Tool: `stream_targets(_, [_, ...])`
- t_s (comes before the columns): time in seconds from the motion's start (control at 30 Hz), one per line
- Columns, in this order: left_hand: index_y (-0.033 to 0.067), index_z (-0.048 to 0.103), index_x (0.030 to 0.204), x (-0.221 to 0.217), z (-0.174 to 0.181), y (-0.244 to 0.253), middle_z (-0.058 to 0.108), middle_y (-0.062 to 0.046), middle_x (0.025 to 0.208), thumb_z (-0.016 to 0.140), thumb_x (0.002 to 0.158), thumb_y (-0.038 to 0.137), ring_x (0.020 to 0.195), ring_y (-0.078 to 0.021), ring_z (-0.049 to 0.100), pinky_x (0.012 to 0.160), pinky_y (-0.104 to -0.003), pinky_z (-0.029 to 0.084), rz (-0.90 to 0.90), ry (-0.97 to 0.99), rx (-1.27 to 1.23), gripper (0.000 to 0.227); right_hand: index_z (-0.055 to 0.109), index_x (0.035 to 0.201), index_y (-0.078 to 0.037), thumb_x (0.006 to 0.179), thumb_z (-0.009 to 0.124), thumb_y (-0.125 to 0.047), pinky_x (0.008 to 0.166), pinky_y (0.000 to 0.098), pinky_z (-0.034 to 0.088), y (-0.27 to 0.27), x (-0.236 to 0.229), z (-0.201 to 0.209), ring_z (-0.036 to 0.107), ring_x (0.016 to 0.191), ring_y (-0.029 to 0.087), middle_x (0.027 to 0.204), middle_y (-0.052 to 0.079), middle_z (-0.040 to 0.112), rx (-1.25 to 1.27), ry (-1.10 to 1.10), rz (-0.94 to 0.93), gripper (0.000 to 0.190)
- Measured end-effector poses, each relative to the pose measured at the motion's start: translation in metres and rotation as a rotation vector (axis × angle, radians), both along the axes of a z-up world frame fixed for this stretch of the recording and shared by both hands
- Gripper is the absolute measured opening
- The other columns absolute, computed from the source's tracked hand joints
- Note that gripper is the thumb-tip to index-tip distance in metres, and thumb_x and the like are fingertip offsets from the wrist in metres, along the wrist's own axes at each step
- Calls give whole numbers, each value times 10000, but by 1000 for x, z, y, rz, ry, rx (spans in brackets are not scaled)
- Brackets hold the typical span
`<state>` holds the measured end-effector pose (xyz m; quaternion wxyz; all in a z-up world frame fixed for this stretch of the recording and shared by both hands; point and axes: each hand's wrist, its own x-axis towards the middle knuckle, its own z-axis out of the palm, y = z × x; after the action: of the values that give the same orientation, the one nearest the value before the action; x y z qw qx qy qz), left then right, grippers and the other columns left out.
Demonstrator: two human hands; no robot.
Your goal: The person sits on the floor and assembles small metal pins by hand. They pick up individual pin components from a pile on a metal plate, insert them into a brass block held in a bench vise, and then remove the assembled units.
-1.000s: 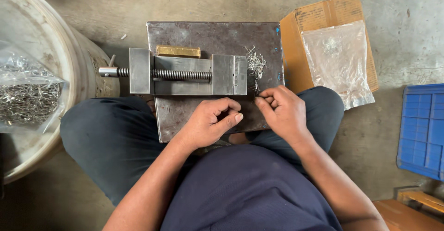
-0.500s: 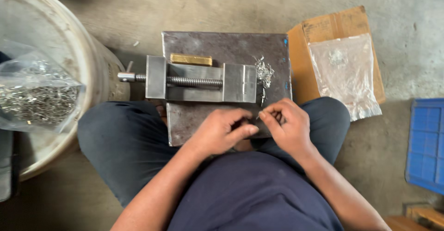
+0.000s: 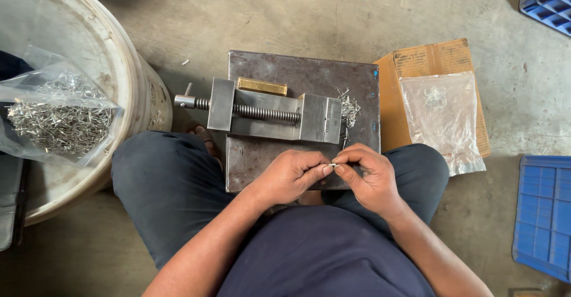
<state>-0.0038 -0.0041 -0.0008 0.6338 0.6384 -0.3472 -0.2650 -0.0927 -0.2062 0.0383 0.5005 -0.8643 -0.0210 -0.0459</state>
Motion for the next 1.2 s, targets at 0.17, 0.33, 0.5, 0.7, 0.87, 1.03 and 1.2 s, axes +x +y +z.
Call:
stream_targets(0.17, [49, 715, 1049, 1, 2, 2, 685, -107, 773, 669, 993, 288, 664, -192, 646, 635, -331, 524, 23, 16, -26, 250, 681, 992, -22, 951, 719, -68, 750, 282, 538, 9, 16, 19, 683, 841, 157, 957, 78, 697, -155, -176, -71, 72])
stream_targets(0.33, [26, 711, 1056, 2, 9, 3, 651, -88, 722, 706, 950, 283, 626, -149, 603, 608, -310, 512, 31, 38, 35, 277, 699, 1005, -12, 933, 735, -45, 717, 298, 543, 12, 39, 39, 697, 814, 198, 943, 107, 701, -313, -197, -93, 87])
stream_targets(0.5, [26, 717, 1052, 2, 10, 4, 656, -53, 716, 714, 942, 257, 634, -125, 605, 616, -295, 516, 29, 50, 16, 256, 709, 1000, -26, 934, 751, -55, 725, 313, 554, 17, 48, 42, 710, 845, 217, 955, 98, 709, -367, -209, -40, 83])
stream_targets(0.7, [22, 713, 1050, 1, 10, 3, 651, -59, 713, 719, 938, 234, 635, -133, 601, 616, -295, 519, 23, 91, 27, 240, 722, 1018, -41, 920, 755, -55, 731, 332, 548, 19, 51, 43, 703, 855, 238, 956, 88, 708, -432, -239, 1, 105])
stream_targets(0.87, [16, 705, 1051, 2, 8, 3, 667, -77, 742, 727, 936, 223, 656, -152, 629, 640, -305, 528, 43, 18, -5, 238, 725, 1094, -40, 940, 737, -44, 726, 308, 551, 17, 44, 38, 697, 843, 205, 981, 95, 697, -351, -212, -88, 154])
stream_targets(1.03, [24, 698, 1038, 0, 5, 1, 681, -78, 754, 723, 939, 220, 658, -154, 646, 631, -308, 530, 49, 24, 1, 220, 728, 1087, -31, 961, 730, -38, 702, 277, 509, -12, 28, 13, 643, 779, 160, 929, 86, 669, -301, -144, -250, 126])
stream_targets(1.2, [27, 698, 1021, 1, 8, -1, 676, -73, 736, 722, 932, 212, 633, -145, 634, 610, -305, 515, 41, 23, 49, 207, 743, 1065, -29, 956, 742, -67, 633, 255, 479, -37, 12, -15, 576, 694, 128, 842, 72, 643, -187, 77, -359, 115])
